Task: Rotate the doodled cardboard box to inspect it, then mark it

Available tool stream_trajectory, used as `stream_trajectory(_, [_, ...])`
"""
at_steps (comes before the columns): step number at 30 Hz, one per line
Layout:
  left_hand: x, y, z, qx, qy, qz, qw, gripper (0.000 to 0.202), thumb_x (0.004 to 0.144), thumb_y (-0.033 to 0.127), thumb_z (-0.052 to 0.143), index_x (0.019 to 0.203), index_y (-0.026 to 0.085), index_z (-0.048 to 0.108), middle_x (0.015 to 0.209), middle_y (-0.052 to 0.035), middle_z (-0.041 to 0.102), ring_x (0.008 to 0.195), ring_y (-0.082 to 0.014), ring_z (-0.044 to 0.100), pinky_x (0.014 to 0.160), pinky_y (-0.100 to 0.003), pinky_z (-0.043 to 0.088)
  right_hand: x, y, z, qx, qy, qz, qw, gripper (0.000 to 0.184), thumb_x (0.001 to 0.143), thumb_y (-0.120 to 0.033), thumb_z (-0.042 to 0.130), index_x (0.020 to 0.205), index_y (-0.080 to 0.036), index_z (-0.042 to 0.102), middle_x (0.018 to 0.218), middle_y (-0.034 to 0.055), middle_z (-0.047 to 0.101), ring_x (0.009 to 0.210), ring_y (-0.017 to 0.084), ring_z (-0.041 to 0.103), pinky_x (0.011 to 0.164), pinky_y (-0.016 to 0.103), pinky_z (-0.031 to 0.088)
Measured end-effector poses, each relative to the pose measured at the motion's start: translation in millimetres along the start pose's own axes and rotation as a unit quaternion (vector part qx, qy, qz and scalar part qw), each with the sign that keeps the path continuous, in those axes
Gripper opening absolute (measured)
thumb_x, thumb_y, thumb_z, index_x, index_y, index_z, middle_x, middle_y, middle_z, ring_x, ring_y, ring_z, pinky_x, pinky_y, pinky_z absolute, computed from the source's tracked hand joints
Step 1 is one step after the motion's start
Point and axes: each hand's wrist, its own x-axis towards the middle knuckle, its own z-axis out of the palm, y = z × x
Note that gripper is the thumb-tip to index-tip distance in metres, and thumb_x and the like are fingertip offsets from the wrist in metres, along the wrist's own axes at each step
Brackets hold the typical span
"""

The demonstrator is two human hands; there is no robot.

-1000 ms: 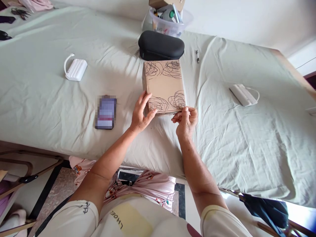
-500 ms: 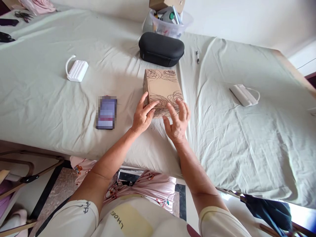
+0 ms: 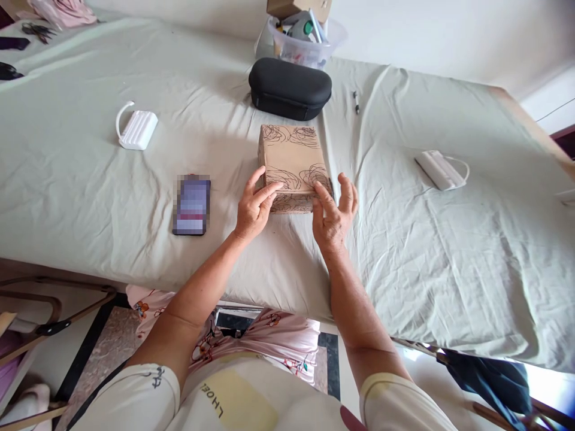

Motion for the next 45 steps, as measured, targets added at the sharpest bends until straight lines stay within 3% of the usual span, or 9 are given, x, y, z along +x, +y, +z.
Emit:
stream_trajectory(3, [1, -1, -3.5, -0.017, -0.009, -0.022, 1.000, 0.049, 0.112, 0.056, 0.041, 0.124, 0.025, 0.078, 0.154, -0.0130, 0.061, 0.144, -0.0258, 0.060, 0.126, -0.049, 0.048, 1, 10, 2, 0.081, 0.028, 0.063, 0.994, 0.034, 0.104, -0.046, 0.056, 0.127, -0.031, 0.076, 0.131, 0.0098, 0.068, 0.122, 0.028, 0.069, 0.111, 0.056, 0.055])
stream_trajectory(7, [1, -6, -3.7, -0.042, -0.013, -0.056, 0.997, 0.050, 0.110, 0.061, 0.044, 0.127, 0.024, 0.073, 0.148, -0.0135, 0.065, 0.140, -0.0259, 0.064, 0.118, -0.044, 0.055, -2, 16, 12, 0.179, 0.033, 0.159, 0.970, 0.031, 0.100, -0.052, 0.060, 0.106, -0.025, 0.073, 0.091, 0.0028, 0.071, 0.084, 0.020, 0.071, 0.088, 0.043, 0.061])
stream_trajectory(12, [0, -22, 2.0, -0.120, -0.014, -0.145, 0.982, 0.052, 0.103, 0.062, 0.061, 0.141, 0.027, 0.057, 0.135, -0.0119, 0.071, 0.128, -0.0237, 0.071, 0.103, -0.037, 0.065, -1, 18, 19, 0.209, 0.022, 0.168, 0.963, 0.025, 0.094, -0.049, 0.066, 0.096, -0.025, 0.066, 0.088, 0.0010, 0.071, 0.082, 0.017, 0.070, 0.082, 0.036, 0.061])
stream_trajectory(23, [-1, -40, 2.9, -0.099, -0.091, -0.231, 0.964, 0.044, 0.081, 0.020, 0.085, 0.119, 0.023, 0.063, 0.108, -0.0076, 0.079, 0.095, -0.0246, 0.080, 0.090, -0.045, 0.069, 1, 26, 17, 0.202, -0.082, 0.204, 0.955, 0.035, 0.082, -0.055, 0.075, 0.094, -0.026, 0.061, 0.080, -0.0026, 0.069, 0.072, 0.015, 0.065, 0.072, 0.033, 0.057])
stream_trajectory(28, [-5, -42, 5.2, -0.065, -0.091, -0.214, 0.970, 0.046, 0.083, 0.015, 0.082, 0.124, 0.023, 0.063, 0.110, -0.0081, 0.079, 0.095, -0.0240, 0.079, 0.090, -0.042, 0.068, 0, 26, 18, 0.158, -0.119, 0.199, 0.960, 0.036, 0.082, -0.057, 0.074, 0.090, -0.025, 0.062, 0.080, -0.0001, 0.072, 0.073, 0.018, 0.067, 0.074, 0.036, 0.058])
stream_trajectory(32, [-4, -39, 3.1, -0.037, -0.080, -0.213, 0.973, 0.047, 0.087, 0.016, 0.077, 0.131, 0.021, 0.064, 0.116, -0.0101, 0.078, 0.104, -0.0253, 0.077, 0.098, -0.044, 0.065, -3, 23, 16, 0.179, -0.118, 0.177, 0.960, 0.051, 0.089, -0.063, 0.069, 0.121, -0.024, 0.065, 0.085, 0.0013, 0.077, 0.076, 0.020, 0.073, 0.078, 0.038, 0.060])
stream_trajectory(36, [1, -33, -5.0, -0.016, -0.059, -0.168, 0.984, 0.046, 0.093, 0.024, 0.073, 0.138, 0.024, 0.065, 0.134, -0.0113, 0.069, 0.128, -0.0274, 0.068, 0.113, -0.044, 0.059, -8, 16, 15, 0.214, -0.133, 0.167, 0.953, 0.084, 0.098, -0.071, 0.057, 0.164, -0.023, 0.037, 0.079, 0.0006, 0.077, 0.070, 0.021, 0.074, 0.075, 0.038, 0.063])
stream_trajectory(39, [4, -28, -9.3, -0.027, -0.023, -0.102, 0.994, 0.042, 0.101, 0.036, 0.067, 0.142, 0.028, 0.062, 0.151, -0.0111, 0.058, 0.143, -0.0267, 0.059, 0.114, -0.039, 0.058, -10, 11, 17, 0.253, -0.158, 0.183, 0.937, 0.094, 0.099, -0.073, 0.053, 0.173, -0.026, 0.020, 0.078, 0.0002, 0.078, 0.065, 0.021, 0.074, 0.069, 0.038, 0.064])
stream_trajectory(45, [9, -28, -13.2, -0.007, 0.053, -0.010, 0.999, 0.046, 0.111, 0.055, 0.046, 0.146, 0.028, 0.059, 0.152, -0.0120, 0.062, 0.147, -0.0248, 0.058, 0.116, -0.039, 0.056, -7, 11, 13, 0.203, -0.156, 0.145, 0.956, 0.070, 0.096, -0.071, 0.060, 0.151, -0.028, 0.058, 0.100, 0.0053, 0.083, 0.077, 0.021, 0.076, 0.081, 0.041, 0.066])
